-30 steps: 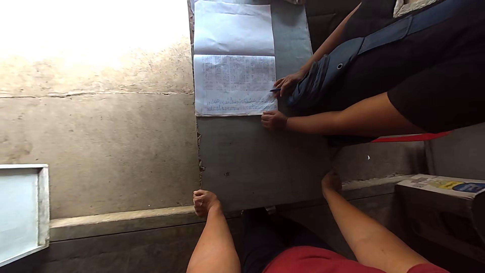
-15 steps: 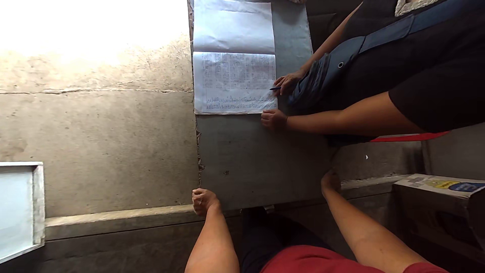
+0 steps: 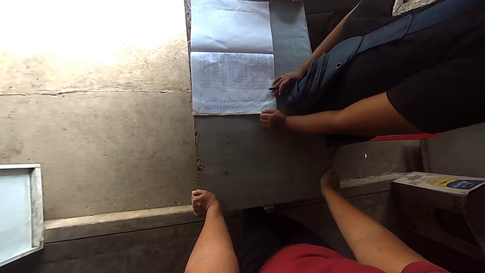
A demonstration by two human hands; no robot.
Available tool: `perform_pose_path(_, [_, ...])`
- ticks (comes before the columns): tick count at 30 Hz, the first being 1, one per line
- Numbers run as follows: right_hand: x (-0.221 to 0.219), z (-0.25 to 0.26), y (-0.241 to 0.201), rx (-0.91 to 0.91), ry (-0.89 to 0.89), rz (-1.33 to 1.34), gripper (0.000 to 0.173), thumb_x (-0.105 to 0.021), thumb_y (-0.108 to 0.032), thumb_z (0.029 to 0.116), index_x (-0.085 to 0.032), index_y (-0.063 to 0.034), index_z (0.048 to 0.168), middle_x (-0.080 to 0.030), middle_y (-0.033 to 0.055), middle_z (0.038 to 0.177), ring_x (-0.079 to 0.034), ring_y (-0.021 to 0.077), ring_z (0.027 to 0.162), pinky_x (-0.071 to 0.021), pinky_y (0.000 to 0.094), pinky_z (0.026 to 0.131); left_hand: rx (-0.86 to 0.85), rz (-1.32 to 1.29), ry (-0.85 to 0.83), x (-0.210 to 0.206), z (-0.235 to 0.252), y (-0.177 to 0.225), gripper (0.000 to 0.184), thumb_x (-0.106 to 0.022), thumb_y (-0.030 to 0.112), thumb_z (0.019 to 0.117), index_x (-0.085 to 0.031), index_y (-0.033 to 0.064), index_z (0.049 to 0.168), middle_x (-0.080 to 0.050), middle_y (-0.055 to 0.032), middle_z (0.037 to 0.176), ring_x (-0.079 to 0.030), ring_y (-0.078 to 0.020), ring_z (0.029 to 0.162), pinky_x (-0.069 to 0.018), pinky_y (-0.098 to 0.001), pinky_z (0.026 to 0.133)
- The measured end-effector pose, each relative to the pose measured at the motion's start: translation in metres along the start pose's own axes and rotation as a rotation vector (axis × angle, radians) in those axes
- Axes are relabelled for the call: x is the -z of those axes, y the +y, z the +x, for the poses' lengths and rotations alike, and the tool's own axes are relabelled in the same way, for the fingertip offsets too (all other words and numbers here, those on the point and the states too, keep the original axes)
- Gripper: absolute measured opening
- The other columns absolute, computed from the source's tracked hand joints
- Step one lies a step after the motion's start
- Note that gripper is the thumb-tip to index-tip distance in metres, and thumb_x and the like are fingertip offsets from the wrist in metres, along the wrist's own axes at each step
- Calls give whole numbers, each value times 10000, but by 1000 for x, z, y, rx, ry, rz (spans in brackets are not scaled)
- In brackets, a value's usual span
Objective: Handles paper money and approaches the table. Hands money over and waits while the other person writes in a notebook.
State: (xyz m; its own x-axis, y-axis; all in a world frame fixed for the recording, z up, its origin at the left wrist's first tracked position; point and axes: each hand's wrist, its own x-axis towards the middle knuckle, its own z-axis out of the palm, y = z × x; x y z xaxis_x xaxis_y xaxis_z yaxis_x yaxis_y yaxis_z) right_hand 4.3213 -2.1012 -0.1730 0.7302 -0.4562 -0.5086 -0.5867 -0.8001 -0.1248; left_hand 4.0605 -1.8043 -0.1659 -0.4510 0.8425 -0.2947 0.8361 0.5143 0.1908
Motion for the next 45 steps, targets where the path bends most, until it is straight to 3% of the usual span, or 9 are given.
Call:
perform_pose_path(13, [-2,2,-1,-25,1,57,734,-113,-496,1104,-593,-20,1391,-589,203,1431,-529,338,1375,-409,546,1107,-2,2,7,0,0,0,566,-213,313,1098,-674,32,1268,-716,-189,1221,-672,-356,1185,-484,-595,960])
perform_pose_path(19, [1,-2,-1,2,-13,24,723,-127,-482,1110,-579,6,1393,-593,222,1418,-537,352,1365,-429,538,1096,2,-9,-14,-1,2,-2,575,-211,331,1103,-651,29,1316,-698,-205,1256,-656,-371,1210,-473,-599,988])
perform_pose_path(45, [-1,0,-1,-16,9,6,725,-110,-483,1107,-590,-18,1389,-595,201,1422,-540,337,1364,-430,541,1087,5,3,5,-3,4,-2,559,-220,322,1099,-677,46,1264,-719,-178,1221,-674,-342,1186,-488,-582,962])
